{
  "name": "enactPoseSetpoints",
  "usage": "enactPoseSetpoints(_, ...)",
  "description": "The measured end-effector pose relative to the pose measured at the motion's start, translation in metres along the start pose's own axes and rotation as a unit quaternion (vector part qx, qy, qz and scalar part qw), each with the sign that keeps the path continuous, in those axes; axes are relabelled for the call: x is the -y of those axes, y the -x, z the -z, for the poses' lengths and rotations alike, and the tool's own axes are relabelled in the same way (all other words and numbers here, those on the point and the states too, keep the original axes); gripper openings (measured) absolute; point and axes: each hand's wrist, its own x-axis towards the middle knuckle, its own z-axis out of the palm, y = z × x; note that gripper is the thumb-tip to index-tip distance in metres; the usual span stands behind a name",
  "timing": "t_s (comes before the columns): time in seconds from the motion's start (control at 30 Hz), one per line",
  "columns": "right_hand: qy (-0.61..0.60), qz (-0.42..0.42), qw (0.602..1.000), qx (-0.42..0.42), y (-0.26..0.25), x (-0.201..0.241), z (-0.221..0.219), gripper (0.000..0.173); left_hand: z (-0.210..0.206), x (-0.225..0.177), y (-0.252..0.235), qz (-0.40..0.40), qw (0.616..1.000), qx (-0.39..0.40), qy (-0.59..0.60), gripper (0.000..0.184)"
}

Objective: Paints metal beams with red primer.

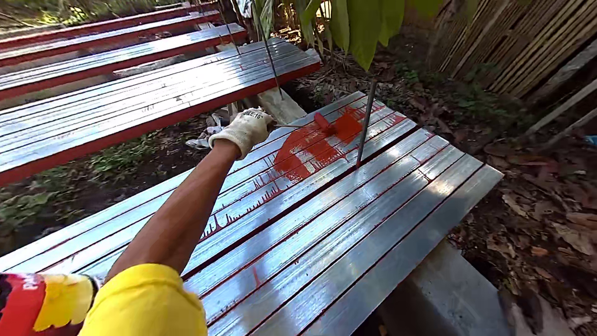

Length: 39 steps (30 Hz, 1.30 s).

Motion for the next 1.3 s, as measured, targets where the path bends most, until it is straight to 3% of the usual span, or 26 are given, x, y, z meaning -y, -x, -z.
enactPoseSetpoints(0.07, 0.025, -0.012, 0.998, 0.049, -0.005, 0.009, 0.001, 0.072, -0.003, -0.010, -0.039, -0.030, 0.999, -0.006, 0.010, 0.021)
enactPoseSetpoints(0.3, 0.019, -0.016, 0.999, 0.024, -0.005, 0.004, -0.007, 0.066, -0.011, -0.072, -0.153, -0.142, 0.989, -0.014, 0.027, 0.023)
enactPoseSetpoints(0.47, 0.017, -0.037, 0.999, 0.024, -0.008, 0.004, -0.010, 0.069, -0.011, -0.123, -0.186, -0.160, 0.986, -0.012, 0.046, 0.020)
enactPoseSetpoints(0.57, 0.005, -0.028, 1.000, 0.012, -0.005, 0.007, -0.007, 0.067, -0.003, -0.151, -0.170, -0.151, 0.987, 0.007, 0.048, 0.023)
enactPoseSetpoints(0.67, 0.002, -0.024, 1.000, 0.005, -0.004, 0.010, -0.006, 0.067, -0.008, -0.152, -0.139, -0.170, 0.985, 0.003, 0.026, 0.023)
enactPoseSetpoints(0.77, 0.005, -0.032, 0.999, 0.012, -0.004, 0.013, -0.004, 0.068, -0.024, -0.136, -0.094, -0.203, 0.979, -0.005, 0.034, 0.023)
enactPoseSetpoints(0.93, 0.012, -0.022, 1.000, 0.008, -0.002, 0.014, -0.001, 0.066, -0.033, -0.094, -0.005, -0.189, 0.982, 0.006, 0.024, 0.028)
enactPoseSetpoints(1.03, 0.023, -0.021, 0.999, 0.013, -0.005, 0.013, -0.002, 0.064, -0.009, -0.071, 0.030, -0.139, 0.987, 0.074, -0.018, 0.023)
enactPoseSetpoints(1.13, 0.023, -0.034, 0.999, 0.026, -0.005, 0.017, -0.001, 0.060, 0.007, -0.077, 0.023, -0.132, 0.986, 0.089, -0.046, 0.020)
enactPoseSetpoints(1.3, 0.026, -0.034, 0.999, 0.017, -0.007, 0.010, -0.006, 0.061, 0.007, -0.144, -0.054, -0.215, 0.974, 0.064, 0.008, 0.023)
